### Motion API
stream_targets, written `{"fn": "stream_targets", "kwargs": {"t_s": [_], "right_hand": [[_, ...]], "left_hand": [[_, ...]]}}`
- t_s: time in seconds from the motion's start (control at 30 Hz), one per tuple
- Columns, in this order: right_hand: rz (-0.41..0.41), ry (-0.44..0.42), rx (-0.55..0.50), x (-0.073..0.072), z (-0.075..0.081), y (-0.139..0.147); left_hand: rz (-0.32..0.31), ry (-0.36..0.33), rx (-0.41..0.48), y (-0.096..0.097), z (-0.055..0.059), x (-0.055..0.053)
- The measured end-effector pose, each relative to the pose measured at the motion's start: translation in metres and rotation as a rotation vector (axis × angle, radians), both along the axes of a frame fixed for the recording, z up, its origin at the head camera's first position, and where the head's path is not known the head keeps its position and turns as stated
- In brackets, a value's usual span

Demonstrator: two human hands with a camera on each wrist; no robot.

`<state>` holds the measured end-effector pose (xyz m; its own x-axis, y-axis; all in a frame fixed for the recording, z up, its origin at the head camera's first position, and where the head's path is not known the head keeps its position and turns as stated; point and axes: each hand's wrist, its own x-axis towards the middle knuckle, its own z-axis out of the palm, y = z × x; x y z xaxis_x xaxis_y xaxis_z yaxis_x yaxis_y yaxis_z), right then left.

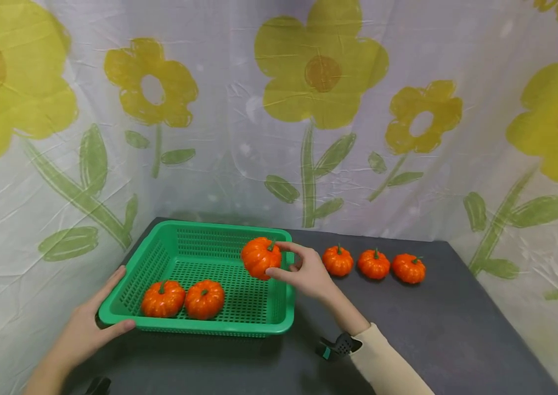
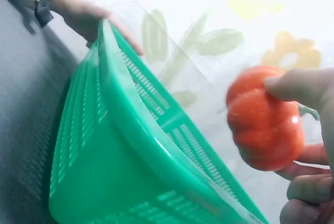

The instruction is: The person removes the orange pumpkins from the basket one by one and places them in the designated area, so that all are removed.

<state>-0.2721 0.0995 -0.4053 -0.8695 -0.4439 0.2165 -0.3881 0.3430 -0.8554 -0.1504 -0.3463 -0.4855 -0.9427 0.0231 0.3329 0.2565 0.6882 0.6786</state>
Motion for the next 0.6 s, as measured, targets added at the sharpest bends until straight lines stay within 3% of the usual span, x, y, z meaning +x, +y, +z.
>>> {"fn": "stream_targets", "kwargs": {"t_s": [0.27, 0.43, 0.6], "right_hand": [[-0.180, 0.067, -0.068, 0.011, -0.003, 0.033], [-0.242, 0.117, -0.073, 0.011, -0.007, 0.054], [-0.303, 0.116, -0.069, 0.013, -0.014, 0.077]], "left_hand": [[0.008, 0.003, -0.020, 0.000, -0.003, -0.002], [0.012, 0.017, -0.022, -0.001, -0.004, -0.003], [0.011, 0.012, -0.040, -0.001, -0.003, -0.002]]}}
